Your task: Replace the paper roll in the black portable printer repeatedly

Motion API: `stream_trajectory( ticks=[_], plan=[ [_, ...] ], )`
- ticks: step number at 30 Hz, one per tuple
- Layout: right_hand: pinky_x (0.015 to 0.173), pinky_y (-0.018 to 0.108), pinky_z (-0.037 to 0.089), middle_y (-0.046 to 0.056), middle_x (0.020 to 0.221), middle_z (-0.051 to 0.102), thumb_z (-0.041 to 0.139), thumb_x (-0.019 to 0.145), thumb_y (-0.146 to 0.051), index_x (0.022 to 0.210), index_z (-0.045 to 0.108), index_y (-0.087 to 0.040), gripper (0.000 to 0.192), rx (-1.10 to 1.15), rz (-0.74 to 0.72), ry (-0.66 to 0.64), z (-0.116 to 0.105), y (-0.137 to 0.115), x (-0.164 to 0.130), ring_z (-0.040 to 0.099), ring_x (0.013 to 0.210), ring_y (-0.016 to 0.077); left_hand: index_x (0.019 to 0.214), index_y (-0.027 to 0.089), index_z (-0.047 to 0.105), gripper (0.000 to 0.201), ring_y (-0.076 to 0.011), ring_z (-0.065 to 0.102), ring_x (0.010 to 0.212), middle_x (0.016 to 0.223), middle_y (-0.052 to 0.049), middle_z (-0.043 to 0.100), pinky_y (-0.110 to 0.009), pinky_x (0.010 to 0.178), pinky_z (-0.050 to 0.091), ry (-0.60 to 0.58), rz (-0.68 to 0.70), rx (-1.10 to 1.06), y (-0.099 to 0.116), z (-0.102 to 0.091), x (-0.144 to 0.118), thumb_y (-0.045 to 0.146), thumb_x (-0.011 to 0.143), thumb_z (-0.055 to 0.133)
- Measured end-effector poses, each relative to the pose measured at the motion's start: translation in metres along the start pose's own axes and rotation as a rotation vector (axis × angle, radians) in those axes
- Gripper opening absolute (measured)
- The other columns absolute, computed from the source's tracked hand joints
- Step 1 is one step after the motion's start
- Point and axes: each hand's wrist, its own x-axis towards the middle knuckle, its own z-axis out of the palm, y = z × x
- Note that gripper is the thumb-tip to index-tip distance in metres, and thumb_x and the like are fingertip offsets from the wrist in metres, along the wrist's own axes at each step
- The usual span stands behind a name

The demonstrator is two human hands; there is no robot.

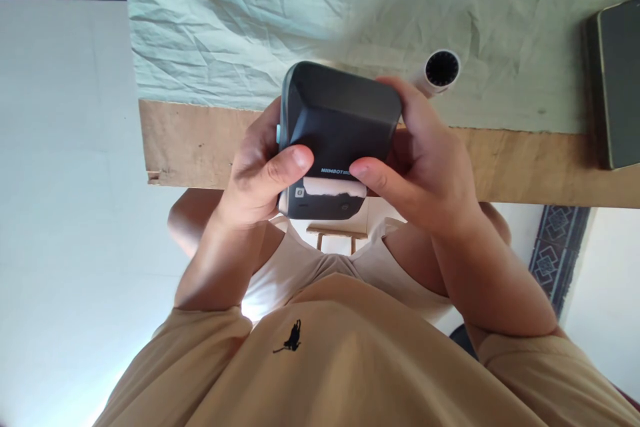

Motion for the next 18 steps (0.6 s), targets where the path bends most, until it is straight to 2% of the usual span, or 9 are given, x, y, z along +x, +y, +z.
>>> stream_trajectory(
  ticks=[4,7,9,11,14,16,18],
  plan=[
    [0.050,0.024,0.036,-0.009,0.062,0.054,0.074,0.081,-0.060,0.143,0.041,-0.024,0.079,-0.004,0.025,0.002,0.001,0.003,0.003,0.053,0.055,0.0098,0.119,0.014,0.069,0.041,-0.0359,0.070,0.125,0.098,-0.008,0.075,-0.049,0.087,0.066,0.077,-0.003,-0.006,-0.002,0.000,0.001,0.045,0.093,0.065],
    [0.051,0.025,0.037,-0.009,0.062,0.052,0.070,0.083,-0.065,0.144,0.038,-0.025,0.080,-0.003,-0.013,0.008,0.003,0.007,0.002,0.052,0.056,0.0107,0.121,0.015,0.068,0.052,-0.0370,0.064,0.133,0.098,-0.008,0.076,-0.055,0.101,0.061,0.054,0.026,-0.023,-0.005,0.001,0.005,0.057,0.090,0.062],
    [0.054,0.027,0.040,-0.006,0.066,0.053,0.063,0.087,-0.070,0.147,0.036,-0.026,0.078,-0.013,-0.049,0.003,0.004,0.009,0.000,0.053,0.058,0.0114,0.117,0.016,0.068,0.060,-0.0383,0.060,0.138,0.099,-0.009,0.076,-0.059,0.108,0.057,0.055,-0.028,-0.080,-0.005,0.003,0.009,0.066,0.086,0.061],
    [0.057,0.029,0.042,-0.004,0.072,0.055,0.057,0.091,-0.071,0.150,0.033,-0.027,0.077,-0.029,-0.080,0.009,0.004,0.012,-0.003,0.053,0.061,0.0120,0.109,0.017,0.069,0.056,-0.0380,0.058,0.139,0.098,-0.010,0.077,-0.058,0.114,0.052,0.108,-0.116,-0.143,-0.003,0.006,0.012,0.066,0.084,0.061],
    [0.057,0.029,0.043,-0.003,0.075,0.055,0.054,0.094,-0.069,0.153,0.028,-0.029,0.076,-0.035,-0.109,0.023,0.004,0.014,-0.005,0.053,0.062,0.0123,0.101,0.017,0.071,0.043,-0.0360,0.063,0.133,0.100,-0.010,0.077,-0.055,0.119,0.049,0.207,-0.160,-0.175,0.000,0.007,0.013,0.057,0.086,0.066],
    [0.056,0.029,0.043,-0.003,0.074,0.055,0.054,0.094,-0.068,0.154,0.025,-0.029,0.077,-0.037,-0.123,0.014,0.004,0.016,-0.005,0.053,0.062,0.0126,0.102,0.016,0.070,0.044,-0.0336,0.069,0.122,0.104,-0.010,0.077,-0.054,0.118,0.050,0.210,-0.122,-0.152,0.000,0.006,0.011,0.058,0.089,0.064],
    [0.054,0.029,0.043,-0.004,0.072,0.054,0.057,0.092,-0.066,0.156,0.022,-0.029,0.082,-0.049,-0.140,-0.017,0.005,0.018,-0.004,0.053,0.062,0.0134,0.099,0.016,0.070,0.046,-0.0271,0.074,0.106,0.097,-0.007,0.075,-0.050,0.111,0.055,0.205,-0.070,-0.130,-0.002,0.005,0.009,0.060,0.096,0.056]
  ],
)
